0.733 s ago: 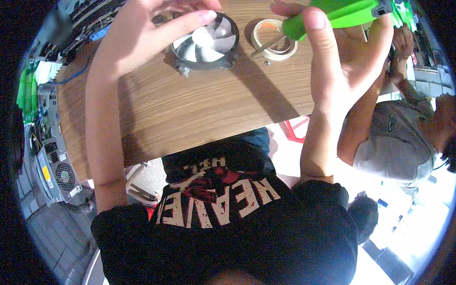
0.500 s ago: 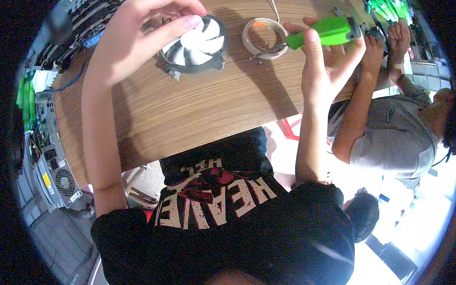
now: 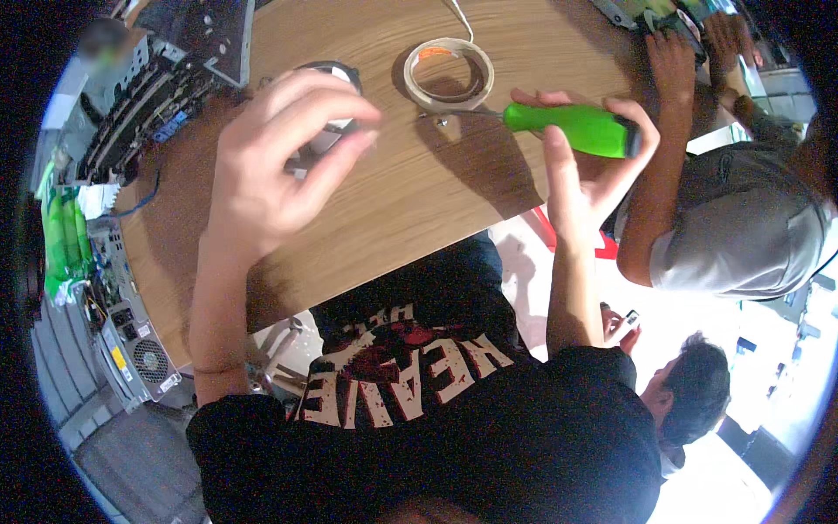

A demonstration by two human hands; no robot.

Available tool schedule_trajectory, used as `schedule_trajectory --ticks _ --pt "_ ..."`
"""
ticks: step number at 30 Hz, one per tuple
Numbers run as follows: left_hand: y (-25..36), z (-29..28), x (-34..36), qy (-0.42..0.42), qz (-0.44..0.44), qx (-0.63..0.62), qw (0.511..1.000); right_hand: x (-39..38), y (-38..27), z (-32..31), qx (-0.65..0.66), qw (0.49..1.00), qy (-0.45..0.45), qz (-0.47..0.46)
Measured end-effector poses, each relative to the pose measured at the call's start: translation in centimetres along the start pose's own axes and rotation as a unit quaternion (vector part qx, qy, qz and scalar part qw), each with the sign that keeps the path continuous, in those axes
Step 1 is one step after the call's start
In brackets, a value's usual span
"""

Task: The person unscrews a screw from the frame of a computer fan using a screwdriver, removes the screw by hand, and then uses the screwdriver to work on a different screw on the fan frame.

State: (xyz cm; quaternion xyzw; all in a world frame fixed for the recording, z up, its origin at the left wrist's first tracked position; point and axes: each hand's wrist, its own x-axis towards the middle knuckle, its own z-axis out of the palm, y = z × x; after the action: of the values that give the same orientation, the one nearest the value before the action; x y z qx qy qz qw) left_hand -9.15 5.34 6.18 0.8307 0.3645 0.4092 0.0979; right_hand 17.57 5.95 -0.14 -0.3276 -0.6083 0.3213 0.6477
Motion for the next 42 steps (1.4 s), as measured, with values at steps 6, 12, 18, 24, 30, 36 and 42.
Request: schedule_trajectory --ticks 6,12,18,24,30,36,42 --pt "2.7 0.7 -0.6 -0.061 -0.159 -0.076 0.982 0.1 -0.2 -2.4 -0.070 0.988 0.128 0.042" --pt "4.0 7.5 -1.6 -0.150 -0.154 -0.065 0.974 -0.2 1.6 -2.5 0.158 0.958 0.175 0.163" --pt "1.8 10.4 -2.1 -0.110 -0.075 0.186 0.973 -0.3 3.1 -2.4 0.228 0.940 0.165 0.192" --pt "1.5 10.8 -1.0 -0.073 -0.110 0.142 0.981 -0.3 2.0 -2.3 0.179 0.951 0.138 0.212" --pt "0.9 11.1 -1.4 -0.059 -0.115 0.135 0.982 -0.4 1.7 -2.3 0.169 0.953 0.132 0.215" --pt "0.2 11.1 -1.1 -0.103 -0.177 0.110 0.972 -0.3 1.4 -2.2 0.178 0.939 0.119 0.271" --pt "0.5 11.0 -0.3 -0.127 -0.090 0.142 0.978 -0.1 1.5 -2.4 0.157 0.959 0.125 0.200"
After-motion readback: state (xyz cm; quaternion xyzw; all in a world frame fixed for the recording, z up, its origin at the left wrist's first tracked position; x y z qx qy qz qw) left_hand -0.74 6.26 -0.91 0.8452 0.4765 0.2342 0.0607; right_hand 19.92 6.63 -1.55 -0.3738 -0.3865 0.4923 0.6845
